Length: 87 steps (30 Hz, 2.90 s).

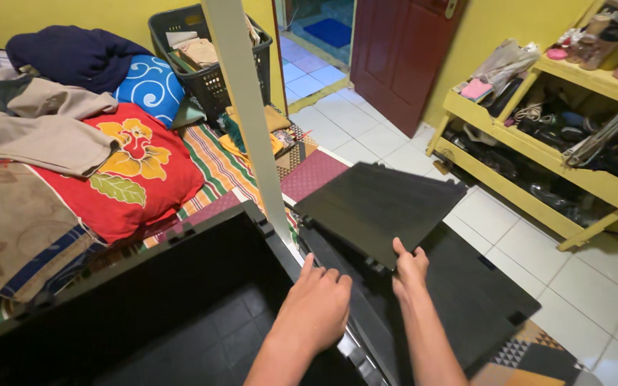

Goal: The person assembles a modular plastic storage box by hand. They place black plastic panels into a white frame, insert maroon patterned side panels, and then place a black lid on top, securing it by hand.

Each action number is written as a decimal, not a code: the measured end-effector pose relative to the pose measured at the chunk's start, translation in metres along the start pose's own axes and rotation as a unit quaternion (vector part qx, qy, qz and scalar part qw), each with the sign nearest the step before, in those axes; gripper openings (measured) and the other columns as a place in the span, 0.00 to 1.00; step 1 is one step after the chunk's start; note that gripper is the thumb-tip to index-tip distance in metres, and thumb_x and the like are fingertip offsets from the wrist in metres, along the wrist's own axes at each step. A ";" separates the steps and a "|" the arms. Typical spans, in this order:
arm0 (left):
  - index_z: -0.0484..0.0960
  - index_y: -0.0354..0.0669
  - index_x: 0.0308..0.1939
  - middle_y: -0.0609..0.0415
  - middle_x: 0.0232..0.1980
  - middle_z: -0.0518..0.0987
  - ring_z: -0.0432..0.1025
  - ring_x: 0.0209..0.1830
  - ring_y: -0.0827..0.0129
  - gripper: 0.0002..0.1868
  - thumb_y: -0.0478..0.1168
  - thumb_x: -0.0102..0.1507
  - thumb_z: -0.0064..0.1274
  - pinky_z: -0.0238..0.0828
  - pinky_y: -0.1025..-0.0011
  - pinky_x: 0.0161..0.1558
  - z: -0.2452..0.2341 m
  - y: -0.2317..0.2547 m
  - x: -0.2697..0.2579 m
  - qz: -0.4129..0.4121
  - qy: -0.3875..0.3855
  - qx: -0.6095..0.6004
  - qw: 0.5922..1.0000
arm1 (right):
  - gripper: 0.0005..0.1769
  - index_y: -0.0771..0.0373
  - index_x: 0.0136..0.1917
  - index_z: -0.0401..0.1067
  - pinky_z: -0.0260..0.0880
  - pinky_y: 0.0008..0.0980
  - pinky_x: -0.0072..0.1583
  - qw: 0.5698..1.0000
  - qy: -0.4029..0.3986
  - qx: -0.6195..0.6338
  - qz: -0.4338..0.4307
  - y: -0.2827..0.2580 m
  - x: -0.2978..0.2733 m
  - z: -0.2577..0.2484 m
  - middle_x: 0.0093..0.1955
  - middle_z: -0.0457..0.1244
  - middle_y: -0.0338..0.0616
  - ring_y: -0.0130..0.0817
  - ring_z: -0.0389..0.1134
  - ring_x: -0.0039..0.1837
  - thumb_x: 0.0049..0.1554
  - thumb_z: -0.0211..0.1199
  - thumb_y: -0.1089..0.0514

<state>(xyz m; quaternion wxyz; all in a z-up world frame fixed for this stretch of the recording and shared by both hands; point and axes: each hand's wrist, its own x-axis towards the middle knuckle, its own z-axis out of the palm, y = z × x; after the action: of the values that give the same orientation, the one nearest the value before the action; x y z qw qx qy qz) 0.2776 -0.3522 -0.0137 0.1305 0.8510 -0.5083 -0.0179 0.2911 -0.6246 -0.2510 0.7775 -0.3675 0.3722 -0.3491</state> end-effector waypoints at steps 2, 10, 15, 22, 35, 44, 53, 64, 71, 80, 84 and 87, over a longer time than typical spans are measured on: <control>0.80 0.33 0.40 0.39 0.42 0.80 0.73 0.53 0.47 0.09 0.35 0.59 0.51 0.50 0.48 0.73 0.004 -0.010 0.002 -0.001 0.007 -0.015 1.000 | 0.19 0.68 0.62 0.68 0.71 0.39 0.61 1.000 -0.011 0.020 -0.009 0.009 -0.002 0.013 0.59 0.67 0.47 0.38 0.69 0.59 0.59 0.66 0.63; 0.80 0.34 0.36 0.39 0.41 0.80 0.74 0.48 0.46 0.08 0.37 0.59 0.52 0.64 0.55 0.58 0.006 -0.031 0.010 -0.014 -0.030 -0.038 0.999 | 0.18 0.63 0.63 0.67 0.72 0.41 0.63 0.979 -0.106 0.163 0.055 0.041 0.033 0.078 0.58 0.66 0.44 0.38 0.69 0.59 0.59 0.63 0.63; 0.80 0.34 0.38 0.39 0.42 0.81 0.74 0.47 0.46 0.08 0.36 0.59 0.51 0.65 0.55 0.58 0.010 -0.034 0.017 -0.027 -0.065 -0.046 0.996 | 0.18 0.64 0.62 0.67 0.68 0.42 0.61 0.987 -0.096 0.069 0.110 0.082 0.091 0.124 0.57 0.65 0.47 0.40 0.67 0.58 0.61 0.65 0.58; 0.80 0.33 0.42 0.39 0.45 0.81 0.74 0.51 0.46 0.12 0.38 0.59 0.52 0.64 0.53 0.59 0.015 -0.036 0.027 -0.028 -0.074 -0.044 0.996 | 0.27 0.66 0.64 0.72 0.68 0.40 0.64 0.897 -0.066 -0.431 -0.074 0.093 0.086 0.072 0.62 0.68 0.54 0.46 0.69 0.64 0.57 0.68 0.47; 0.78 0.35 0.40 0.38 0.45 0.80 0.75 0.48 0.43 0.07 0.32 0.58 0.52 0.70 0.52 0.55 0.020 0.028 0.023 -0.005 -0.077 -0.065 0.995 | 0.66 0.83 0.77 0.49 0.39 0.64 0.78 0.768 0.374 -0.493 0.167 0.019 -0.046 -0.229 0.78 0.44 0.78 0.72 0.42 0.80 0.50 0.71 0.30; 0.78 0.35 0.39 0.41 0.43 0.79 0.75 0.47 0.45 0.06 0.33 0.59 0.51 0.73 0.52 0.51 -0.016 0.050 -0.003 -0.048 -0.001 -0.050 0.998 | 0.55 0.90 0.66 0.59 0.53 0.59 0.69 0.860 0.340 -0.369 0.087 0.012 -0.049 -0.217 0.74 0.49 0.75 0.69 0.46 0.75 0.43 0.85 0.50; 0.78 0.37 0.42 0.43 0.48 0.80 0.75 0.50 0.46 0.09 0.39 0.62 0.49 0.74 0.52 0.52 -0.038 0.072 -0.030 -0.126 -0.054 -0.098 0.986 | 0.36 0.64 0.64 0.70 0.61 0.45 0.51 0.944 0.273 -0.063 0.172 -0.018 -0.087 -0.182 0.61 0.67 0.51 0.45 0.69 0.59 0.44 0.80 0.58; 0.81 0.35 0.44 0.39 0.47 0.81 0.76 0.51 0.45 0.11 0.37 0.63 0.47 0.73 0.54 0.53 -0.030 0.071 -0.047 -0.153 -0.002 -0.182 0.971 | 0.21 0.70 0.53 0.64 0.65 0.36 0.61 0.962 0.210 -0.036 -0.173 -0.047 -0.108 -0.163 0.56 0.63 0.45 0.34 0.62 0.58 0.57 0.75 0.62; 0.79 0.31 0.47 0.36 0.49 0.79 0.73 0.54 0.44 0.13 0.35 0.60 0.51 0.69 0.56 0.57 -0.012 0.066 -0.042 -0.102 0.132 -0.227 0.960 | 0.15 0.64 0.54 0.66 0.72 0.36 0.55 0.961 0.143 0.098 -0.216 -0.122 -0.165 -0.169 0.53 0.64 0.42 0.36 0.67 0.53 0.57 0.69 0.62; 0.80 0.34 0.51 0.41 0.49 0.82 0.78 0.48 0.53 0.16 0.37 0.60 0.52 0.76 0.63 0.51 -0.052 0.041 -0.046 -0.166 0.318 -0.270 0.894 | 0.22 0.66 0.66 0.68 0.73 0.45 0.64 0.955 0.046 0.256 -0.145 -0.182 -0.231 -0.137 0.63 0.67 0.45 0.43 0.71 0.62 0.63 0.59 0.53; 0.76 0.37 0.60 0.47 0.53 0.83 0.78 0.44 0.55 0.24 0.43 0.62 0.55 0.76 0.64 0.42 -0.097 0.025 -0.064 -0.284 0.348 -0.473 0.758 | 0.26 0.63 0.67 0.68 0.71 0.43 0.62 0.968 0.000 0.228 -0.109 -0.207 -0.256 -0.112 0.64 0.67 0.45 0.41 0.71 0.62 0.64 0.56 0.44; 0.69 0.37 0.65 0.47 0.58 0.79 0.78 0.53 0.58 0.33 0.52 0.61 0.56 0.78 0.61 0.47 -0.132 0.012 -0.089 -0.297 0.352 -0.598 0.656 | 0.25 0.64 0.65 0.70 0.71 0.39 0.62 0.974 -0.004 0.195 -0.112 -0.212 -0.262 -0.103 0.62 0.67 0.45 0.39 0.71 0.59 0.65 0.58 0.43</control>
<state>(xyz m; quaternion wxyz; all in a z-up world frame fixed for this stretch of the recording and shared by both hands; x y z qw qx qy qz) 0.2464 -0.2534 0.1072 0.7683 0.6373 -0.0241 -0.0554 0.0218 -0.5455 -0.0372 0.7917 -0.2493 0.2504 -0.4983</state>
